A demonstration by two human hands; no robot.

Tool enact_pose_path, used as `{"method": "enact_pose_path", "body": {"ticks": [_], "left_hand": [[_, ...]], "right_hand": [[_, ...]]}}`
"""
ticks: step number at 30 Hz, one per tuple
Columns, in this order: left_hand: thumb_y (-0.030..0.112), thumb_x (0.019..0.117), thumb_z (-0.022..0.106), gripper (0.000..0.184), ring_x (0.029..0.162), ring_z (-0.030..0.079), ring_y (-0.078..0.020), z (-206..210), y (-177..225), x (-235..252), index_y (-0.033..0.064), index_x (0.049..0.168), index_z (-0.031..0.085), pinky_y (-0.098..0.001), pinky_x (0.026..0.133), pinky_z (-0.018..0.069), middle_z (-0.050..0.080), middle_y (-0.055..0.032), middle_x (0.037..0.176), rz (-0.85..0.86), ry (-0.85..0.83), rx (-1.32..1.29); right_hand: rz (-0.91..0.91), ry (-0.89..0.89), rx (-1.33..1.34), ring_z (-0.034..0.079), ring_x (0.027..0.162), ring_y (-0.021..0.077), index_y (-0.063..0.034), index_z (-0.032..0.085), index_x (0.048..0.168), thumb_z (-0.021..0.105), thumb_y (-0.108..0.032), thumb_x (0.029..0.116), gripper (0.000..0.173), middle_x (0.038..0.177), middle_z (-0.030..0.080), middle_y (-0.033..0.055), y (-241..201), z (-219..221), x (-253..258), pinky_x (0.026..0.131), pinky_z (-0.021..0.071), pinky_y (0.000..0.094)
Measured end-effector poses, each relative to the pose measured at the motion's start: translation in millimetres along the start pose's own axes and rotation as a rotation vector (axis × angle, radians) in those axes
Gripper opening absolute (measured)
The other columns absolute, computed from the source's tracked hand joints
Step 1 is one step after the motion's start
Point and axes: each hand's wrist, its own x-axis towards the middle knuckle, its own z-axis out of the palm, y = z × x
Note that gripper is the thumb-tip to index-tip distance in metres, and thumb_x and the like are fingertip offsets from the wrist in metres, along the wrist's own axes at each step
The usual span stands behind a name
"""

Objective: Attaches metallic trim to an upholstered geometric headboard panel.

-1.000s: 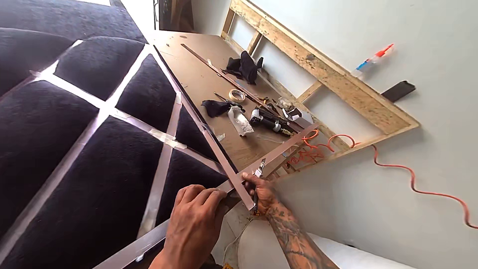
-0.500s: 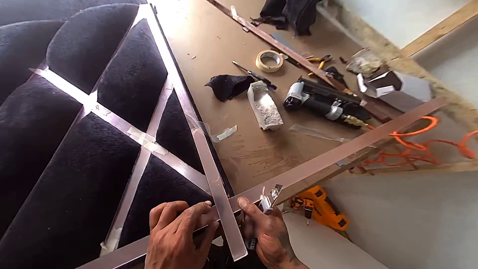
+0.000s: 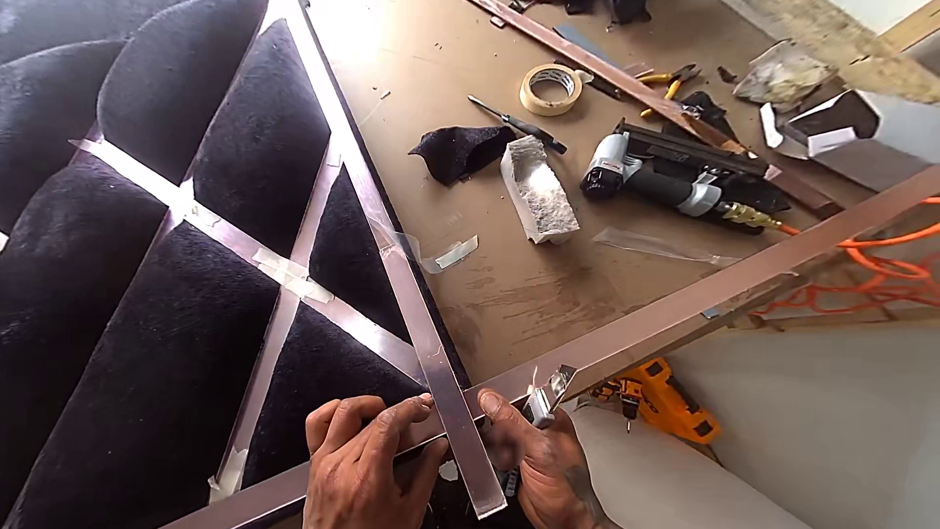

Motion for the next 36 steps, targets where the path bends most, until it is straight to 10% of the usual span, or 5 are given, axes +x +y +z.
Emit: {"method": "enact_pose_path", "body": {"ticks": [36], "left_hand": [[0.047,0.0850,0.080,0.024,0.099,0.061,-0.0048,6.2,-7.5,-3.5,0.0332,0.104,0.076,-0.0404,0.097,0.0357,0.076,0.0172,0.105,0.028,0.017,-0.051]], "right_hand": [[-0.035,-0.036,0.015,0.055,0.046,0.0143,0.0029,0.072,0.088,0.083,-0.017,0.0868,0.023,0.063,0.062,0.0150,1.2,-1.5,-1.0,0.041,0.0458,0.0260]]}}
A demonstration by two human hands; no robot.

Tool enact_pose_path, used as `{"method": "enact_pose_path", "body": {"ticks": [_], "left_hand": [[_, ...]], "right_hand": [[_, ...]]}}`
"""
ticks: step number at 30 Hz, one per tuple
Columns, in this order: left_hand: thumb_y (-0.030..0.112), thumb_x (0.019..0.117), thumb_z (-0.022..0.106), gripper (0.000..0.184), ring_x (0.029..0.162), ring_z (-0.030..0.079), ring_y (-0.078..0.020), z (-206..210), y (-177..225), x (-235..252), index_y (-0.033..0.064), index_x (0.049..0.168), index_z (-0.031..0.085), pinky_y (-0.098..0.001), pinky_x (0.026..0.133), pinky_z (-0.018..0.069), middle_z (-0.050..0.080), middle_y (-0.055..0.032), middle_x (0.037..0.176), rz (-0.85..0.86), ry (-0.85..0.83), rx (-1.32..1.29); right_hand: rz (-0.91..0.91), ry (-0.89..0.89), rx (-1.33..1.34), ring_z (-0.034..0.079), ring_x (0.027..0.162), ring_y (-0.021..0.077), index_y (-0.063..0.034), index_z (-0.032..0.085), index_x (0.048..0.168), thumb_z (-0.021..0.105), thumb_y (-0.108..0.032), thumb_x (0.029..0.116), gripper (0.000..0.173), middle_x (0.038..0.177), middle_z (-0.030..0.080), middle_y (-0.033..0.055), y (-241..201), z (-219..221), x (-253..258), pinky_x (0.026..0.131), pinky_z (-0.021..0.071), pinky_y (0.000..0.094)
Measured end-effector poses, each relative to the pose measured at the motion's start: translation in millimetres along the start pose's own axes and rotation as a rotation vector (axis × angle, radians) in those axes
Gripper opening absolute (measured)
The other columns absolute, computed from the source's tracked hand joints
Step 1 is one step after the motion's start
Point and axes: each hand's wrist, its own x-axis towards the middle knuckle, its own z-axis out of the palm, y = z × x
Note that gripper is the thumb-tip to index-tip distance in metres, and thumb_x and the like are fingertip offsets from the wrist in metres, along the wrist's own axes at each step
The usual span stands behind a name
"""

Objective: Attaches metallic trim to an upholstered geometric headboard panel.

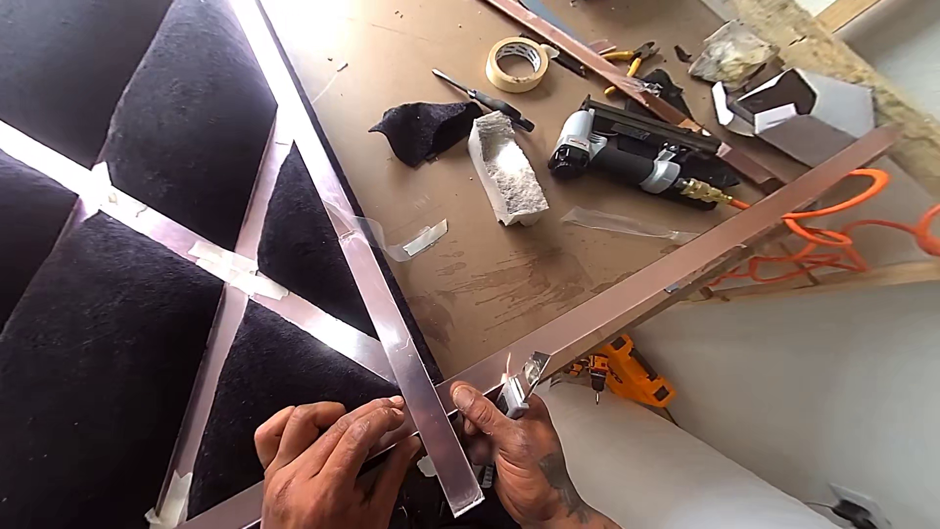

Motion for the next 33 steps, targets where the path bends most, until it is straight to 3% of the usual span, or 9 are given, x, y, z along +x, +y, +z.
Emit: {"method": "enact_pose_path", "body": {"ticks": [7,15,20,22,24,29,33], "left_hand": [[0.041,0.0874,0.079,0.007,0.102,0.061,-0.0059,3,-3,-1,0.0400,0.094,0.080,-0.0415,0.097,0.0346,0.076,0.0201,0.109,0.037,0.000,0.003],[0.040,0.0885,0.078,0.006,0.102,0.061,-0.0057,2,-4,-1,0.0407,0.095,0.080,-0.0412,0.097,0.0348,0.075,0.0208,0.110,0.036,-0.019,-0.001],[0.040,0.0889,0.078,0.007,0.102,0.061,-0.0054,-1,-1,2,0.0397,0.095,0.080,-0.0414,0.097,0.0353,0.075,0.0201,0.109,0.023,-0.047,-0.004],[0.040,0.0890,0.078,0.008,0.102,0.062,-0.0052,-2,-1,3,0.0399,0.097,0.080,-0.0413,0.097,0.0356,0.075,0.0202,0.109,0.017,-0.055,-0.001],[0.040,0.0888,0.078,0.009,0.101,0.062,-0.0051,-3,0,3,0.0396,0.097,0.080,-0.0416,0.096,0.0358,0.076,0.0200,0.108,0.013,-0.057,0.002],[0.041,0.0886,0.078,0.011,0.101,0.062,-0.0055,-4,3,5,0.0389,0.099,0.079,-0.0423,0.096,0.0367,0.076,0.0192,0.107,-0.005,-0.074,0.022],[0.041,0.0888,0.078,0.013,0.101,0.062,-0.0059,-7,7,7,0.0385,0.101,0.079,-0.0427,0.095,0.0368,0.076,0.0192,0.106,-0.020,-0.100,0.033]], "right_hand": [[-0.023,0.004,0.000,0.055,0.048,0.0149,0.0028,0.073,0.089,0.083,-0.016,0.0868,0.022,0.066,0.064,0.0160,1,0,-1,0.041,0.0460,0.0258],[-0.067,0.004,-0.038,0.055,0.047,0.0146,0.0013,0.073,0.090,0.083,-0.019,0.0877,0.022,0.067,0.064,0.0151,2,-1,-1,0.041,0.0459,0.0263],[-0.096,-0.106,-0.177,0.060,0.055,0.0101,-0.0014,0.075,0.099,0.084,-0.029,0.0875,0.031,0.089,0.075,0.0132,-6,-12,-13,0.047,0.0498,0.0233],[-0.075,-0.151,-0.265,0.058,0.055,0.0104,-0.0029,0.074,0.094,0.084,-0.031,0.0867,0.031,0.082,0.073,0.0099,-9,-16,-21,0.046,0.0475,0.0244],[-0.058,-0.170,-0.344,0.058,0.054,0.0115,-0.0039,0.076,0.094,0.083,-0.028,0.0881,0.025,0.075,0.070,0.0072,-11,-15,-29,0.045,0.0475,0.0262],[-0.113,-0.159,-0.421,0.070,0.068,0.0137,-0.0044,0.079,0.097,0.078,-0.015,0.0915,0.012,0.082,0.075,0.0060,-9,-10,-36,0.060,0.0601,0.0296],[-0.140,-0.113,-0.370,0.071,0.070,0.0154,-0.0013,0.078,0.098,0.078,-0.009,0.0902,0.011,0.084,0.075,0.0086,-5,-5,-39,0.061,0.0612,0.0299]]}}
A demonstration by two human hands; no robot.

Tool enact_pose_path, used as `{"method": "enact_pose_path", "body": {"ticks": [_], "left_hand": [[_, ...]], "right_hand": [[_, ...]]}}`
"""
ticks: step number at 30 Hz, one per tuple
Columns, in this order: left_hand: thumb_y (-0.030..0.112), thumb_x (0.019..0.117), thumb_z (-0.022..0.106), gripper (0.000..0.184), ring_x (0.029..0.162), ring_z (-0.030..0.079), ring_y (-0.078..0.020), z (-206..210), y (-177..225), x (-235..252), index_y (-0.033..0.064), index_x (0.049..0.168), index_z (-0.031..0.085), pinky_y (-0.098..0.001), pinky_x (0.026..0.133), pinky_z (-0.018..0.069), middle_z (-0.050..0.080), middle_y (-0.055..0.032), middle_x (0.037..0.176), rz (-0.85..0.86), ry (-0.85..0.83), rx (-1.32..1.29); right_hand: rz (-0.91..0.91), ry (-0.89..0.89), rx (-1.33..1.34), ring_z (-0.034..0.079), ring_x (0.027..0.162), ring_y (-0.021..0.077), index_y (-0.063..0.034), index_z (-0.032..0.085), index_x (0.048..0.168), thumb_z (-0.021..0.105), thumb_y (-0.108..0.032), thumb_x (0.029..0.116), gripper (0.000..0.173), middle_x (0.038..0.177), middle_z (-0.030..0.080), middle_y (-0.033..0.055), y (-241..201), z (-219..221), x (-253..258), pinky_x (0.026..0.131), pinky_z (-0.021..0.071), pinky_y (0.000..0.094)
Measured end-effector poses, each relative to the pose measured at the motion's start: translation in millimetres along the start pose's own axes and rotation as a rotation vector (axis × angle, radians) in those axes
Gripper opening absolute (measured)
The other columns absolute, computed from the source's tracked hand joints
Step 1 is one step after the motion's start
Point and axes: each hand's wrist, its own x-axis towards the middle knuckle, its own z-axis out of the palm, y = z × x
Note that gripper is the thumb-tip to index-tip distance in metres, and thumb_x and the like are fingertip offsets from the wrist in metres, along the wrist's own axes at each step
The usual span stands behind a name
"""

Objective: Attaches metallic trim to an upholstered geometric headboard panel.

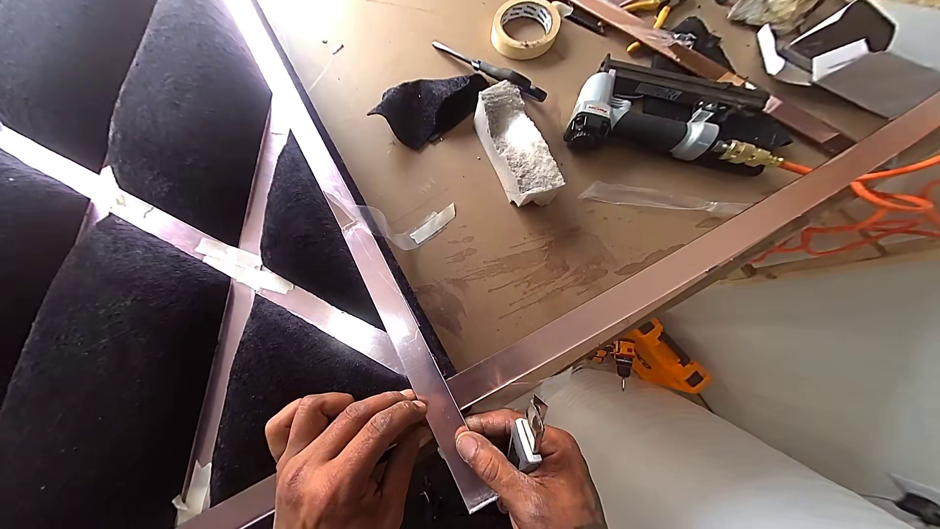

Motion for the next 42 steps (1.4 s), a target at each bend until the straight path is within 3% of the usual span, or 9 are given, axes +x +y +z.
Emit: {"method": "enact_pose_path", "body": {"ticks": [25,42], "left_hand": [[0.044,0.0886,0.077,0.026,0.098,0.061,-0.0051,-12,10,13,0.0400,0.114,0.079,-0.0425,0.092,0.0379,0.075,0.0191,0.102,-0.072,-0.130,0.048],[0.043,0.0888,0.077,0.025,0.097,0.061,-0.0054,-15,13,19,0.0421,0.113,0.079,-0.0429,0.091,0.0373,0.075,0.0194,0.104,-0.080,-0.178,0.065]], "right_hand": [[0.063,0.030,0.064,0.069,0.068,0.0155,-0.0004,0.077,0.099,0.075,-0.005,0.0912,0.010,0.086,0.075,0.0096,-5,-3,-1,0.058,0.0590,0.0289],[0.074,0.022,0.088,0.070,0.071,0.0158,0.0005,0.077,0.099,0.074,-0.004,0.0916,0.009,0.088,0.075,0.0103,-4,-3,0,0.059,0.0595,0.0289]]}}
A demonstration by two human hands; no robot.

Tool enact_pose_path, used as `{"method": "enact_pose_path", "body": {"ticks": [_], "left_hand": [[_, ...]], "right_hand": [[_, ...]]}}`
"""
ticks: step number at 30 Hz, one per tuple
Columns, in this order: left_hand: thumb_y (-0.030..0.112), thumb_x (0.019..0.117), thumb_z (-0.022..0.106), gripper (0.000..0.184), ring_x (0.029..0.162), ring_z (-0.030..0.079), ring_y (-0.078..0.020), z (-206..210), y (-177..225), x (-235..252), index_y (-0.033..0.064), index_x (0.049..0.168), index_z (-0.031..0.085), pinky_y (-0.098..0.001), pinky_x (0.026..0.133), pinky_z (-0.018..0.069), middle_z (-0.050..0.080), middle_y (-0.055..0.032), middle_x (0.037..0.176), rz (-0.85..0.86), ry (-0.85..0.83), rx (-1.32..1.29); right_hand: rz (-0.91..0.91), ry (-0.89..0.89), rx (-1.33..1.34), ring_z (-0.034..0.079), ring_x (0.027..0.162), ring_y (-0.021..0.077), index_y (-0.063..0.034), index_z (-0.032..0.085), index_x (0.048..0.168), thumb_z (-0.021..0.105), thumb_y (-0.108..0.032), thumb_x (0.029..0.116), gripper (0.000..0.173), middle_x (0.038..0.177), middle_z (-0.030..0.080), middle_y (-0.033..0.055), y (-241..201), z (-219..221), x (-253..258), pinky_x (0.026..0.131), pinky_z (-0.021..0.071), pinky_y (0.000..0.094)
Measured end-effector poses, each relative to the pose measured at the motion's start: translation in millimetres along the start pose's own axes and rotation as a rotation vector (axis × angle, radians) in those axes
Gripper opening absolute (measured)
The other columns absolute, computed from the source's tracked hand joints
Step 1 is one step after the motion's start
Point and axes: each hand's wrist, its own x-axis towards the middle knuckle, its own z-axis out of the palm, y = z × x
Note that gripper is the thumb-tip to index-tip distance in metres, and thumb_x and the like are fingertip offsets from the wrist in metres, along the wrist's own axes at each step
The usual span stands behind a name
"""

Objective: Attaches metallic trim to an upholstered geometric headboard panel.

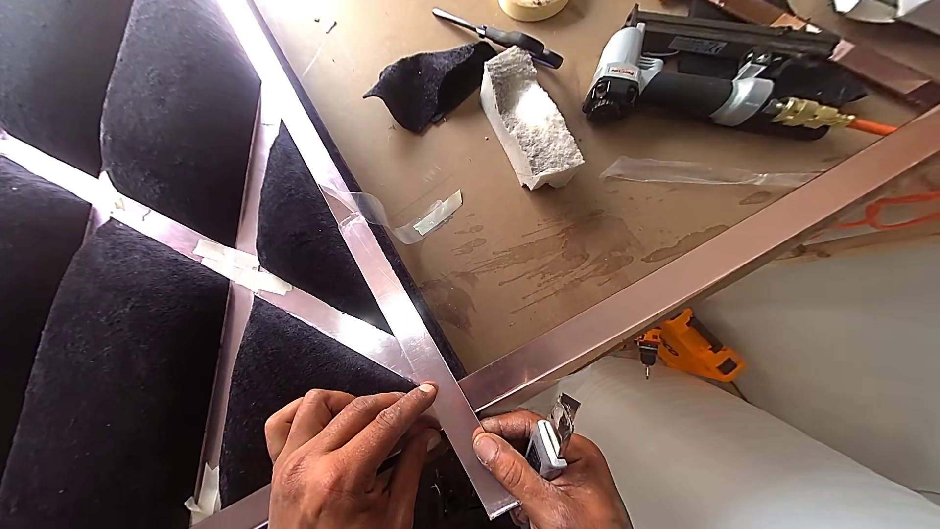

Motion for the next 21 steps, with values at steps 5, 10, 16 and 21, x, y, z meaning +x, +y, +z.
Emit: {"method": "enact_pose_path", "body": {"ticks": [5,10,16,21], "left_hand": [[0.042,0.0920,0.074,0.023,0.097,0.061,-0.0060,-1.8,1.2,1.0,0.0434,0.114,0.078,-0.0432,0.092,0.0371,0.075,0.0189,0.105,0.031,-0.030,0.023],[0.038,0.0960,0.069,0.025,0.095,0.060,-0.0070,-0.2,0.9,1.1,0.0475,0.119,0.075,-0.0450,0.092,0.0362,0.073,0.0164,0.101,0.090,-0.052,0.048],[0.040,0.0968,0.068,0.025,0.092,0.060,-0.0067,-2.1,-0.1,4.5,0.0481,0.119,0.075,-0.0447,0.092,0.0364,0.073,0.0162,0.099,0.107,-0.079,0.064],[0.040,0.0977,0.066,0.026,0.092,0.059,-0.0067,-2.5,-1.2,5.5,0.0486,0.121,0.074,-0.0441,0.092,0.0363,0.072,0.0164,0.099,0.125,-0.090,0.077]], "right_hand": [[0.012,0.002,0.009,0.070,0.071,0.0158,0.0007,0.076,0.099,0.075,-0.005,0.0917,0.009,0.087,0.074,0.0107,0.7,0.3,-0.1,0.059,0.0590,0.0288],[0.006,0.001,0.004,0.070,0.073,0.0162,0.0013,0.076,0.099,0.075,-0.005,0.0915,0.010,0.088,0.074,0.0108,1.4,0.8,0.4,0.062,0.0603,0.0296],[0.005,0.016,0.002,0.069,0.070,0.0157,0.0012,0.076,0.098,0.074,-0.003,0.0913,0.008,0.086,0.074,0.0106,0.2,2.8,-1.5,0.059,0.0592,0.0291],[0.004,0.014,-0.006,0.069,0.069,0.0147,0.0011,0.075,0.099,0.073,-0.002,0.0919,0.009,0.086,0.074,0.0094,-0.2,3.1,-2.4,0.059,0.0589,0.0284]]}}
